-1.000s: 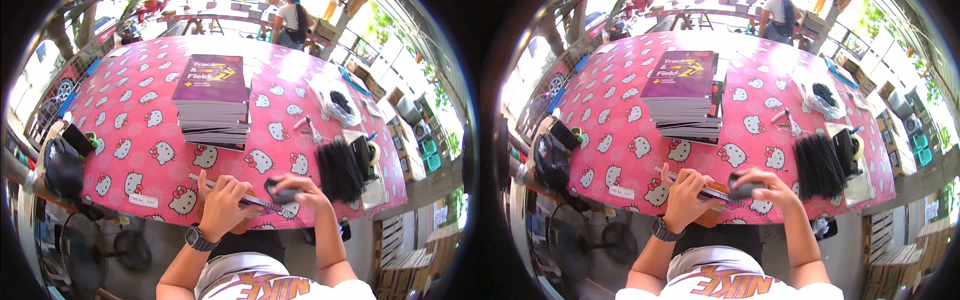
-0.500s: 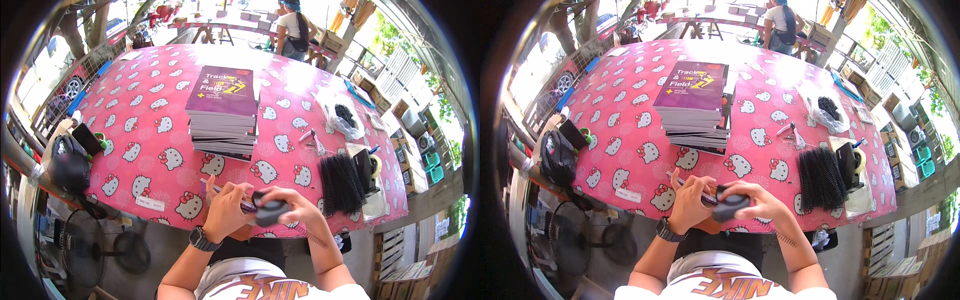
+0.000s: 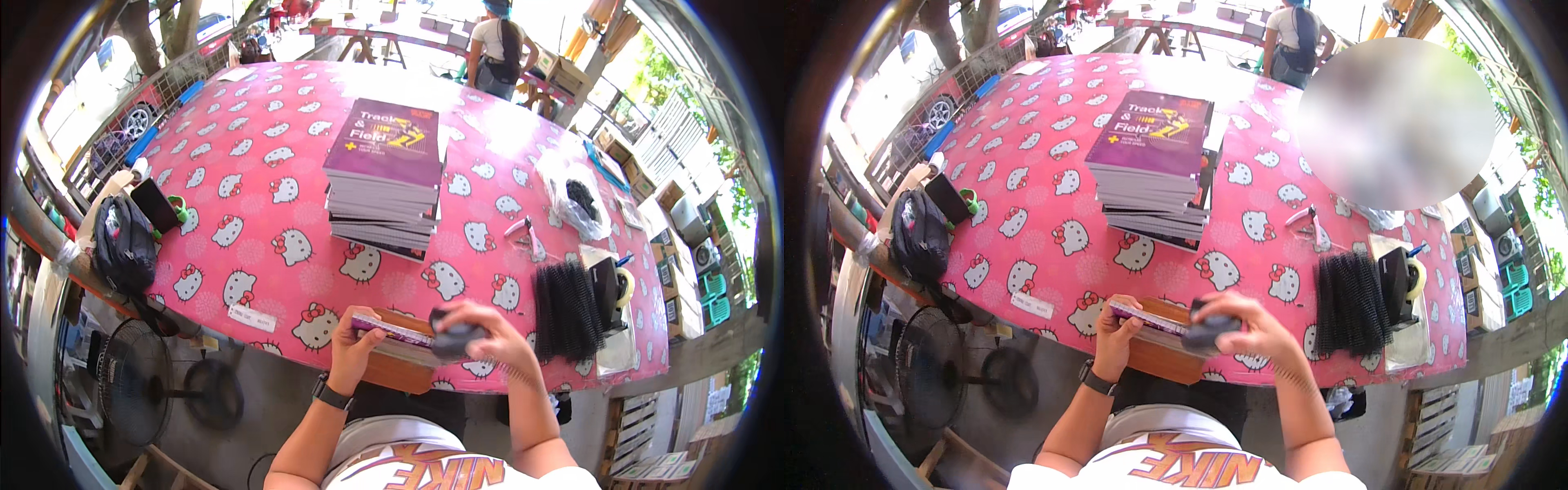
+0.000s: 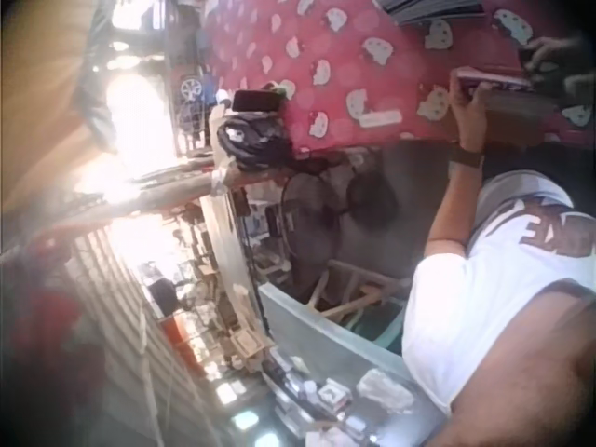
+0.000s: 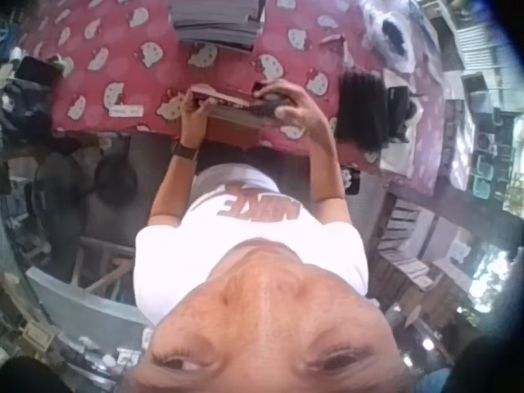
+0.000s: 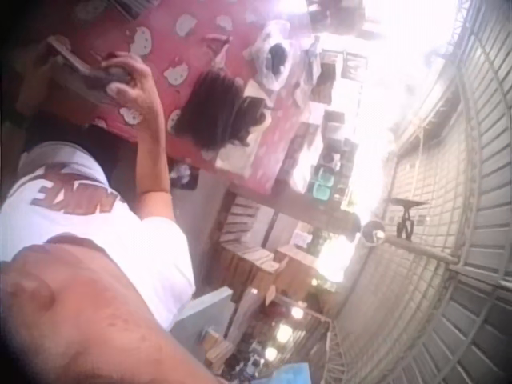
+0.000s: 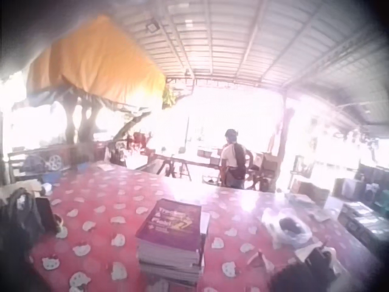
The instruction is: The person binds booklets by inserting a plastic comb through pre-punched holes in the covers and pages using a handheld tool.
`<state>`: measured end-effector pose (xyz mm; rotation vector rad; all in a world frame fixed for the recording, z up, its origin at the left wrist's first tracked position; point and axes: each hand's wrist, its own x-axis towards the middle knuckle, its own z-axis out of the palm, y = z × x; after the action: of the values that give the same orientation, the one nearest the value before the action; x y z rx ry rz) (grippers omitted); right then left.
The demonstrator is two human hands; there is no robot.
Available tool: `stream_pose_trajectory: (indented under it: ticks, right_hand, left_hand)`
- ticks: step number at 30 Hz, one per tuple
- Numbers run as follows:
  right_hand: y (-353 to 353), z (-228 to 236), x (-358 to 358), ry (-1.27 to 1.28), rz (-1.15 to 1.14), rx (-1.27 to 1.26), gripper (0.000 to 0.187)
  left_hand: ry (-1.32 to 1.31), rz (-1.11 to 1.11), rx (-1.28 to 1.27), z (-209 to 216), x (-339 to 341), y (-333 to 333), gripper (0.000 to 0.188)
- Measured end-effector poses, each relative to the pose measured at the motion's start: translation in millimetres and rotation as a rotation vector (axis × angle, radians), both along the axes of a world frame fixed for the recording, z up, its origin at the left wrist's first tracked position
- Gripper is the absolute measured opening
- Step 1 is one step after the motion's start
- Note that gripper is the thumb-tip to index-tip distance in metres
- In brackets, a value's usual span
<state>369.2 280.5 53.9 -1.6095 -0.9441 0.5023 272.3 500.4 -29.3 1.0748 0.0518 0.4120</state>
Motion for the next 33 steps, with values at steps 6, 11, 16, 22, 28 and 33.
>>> stream_pose_trajectory:
  ticks: [6, 11, 16, 22, 28, 33]
  right_hand:
    - [4.9, -4.8, 13.4, 0.317, 0.212, 0.196, 0.057]
    - [12.4, -7.3, 21.8, 0.324, 0.209, 0.118, 0.063]
    - [2.5, -6.2, 25.0, 0.170, 0.163, -0.040, 0.080]
    - [21.2, 14.8, 5.7, 0.636, 0.072, 0.096, 0.082]
    - [41.0, -3.9, 28.8, 0.064, 0.051, -0.385, 0.071]
    - [28.1, 5.5, 22.4, 0.251, 0.185, -0.094, 0.066]
  left_hand:
    - [-0.049, -0.038, -0.033, 0.0, 2.9, 1.6, 0.017]
    - [-0.072, -0.058, -0.049, -8.1, 5.5, 7.0, 0.018]
    - [-0.104, -0.130, 0.011, 3.3, 4.2, 6.2, 0.016]
    - [-0.035, -0.198, 0.017, -5.1, 2.5, 12.2, 0.017]
    - [-0.043, -0.237, 0.077, -18.9, -4.6, 12.1, 0.022]
    - [0.000, -0.100, 0.125, 13.7, -2.0, 9.5, 0.016]
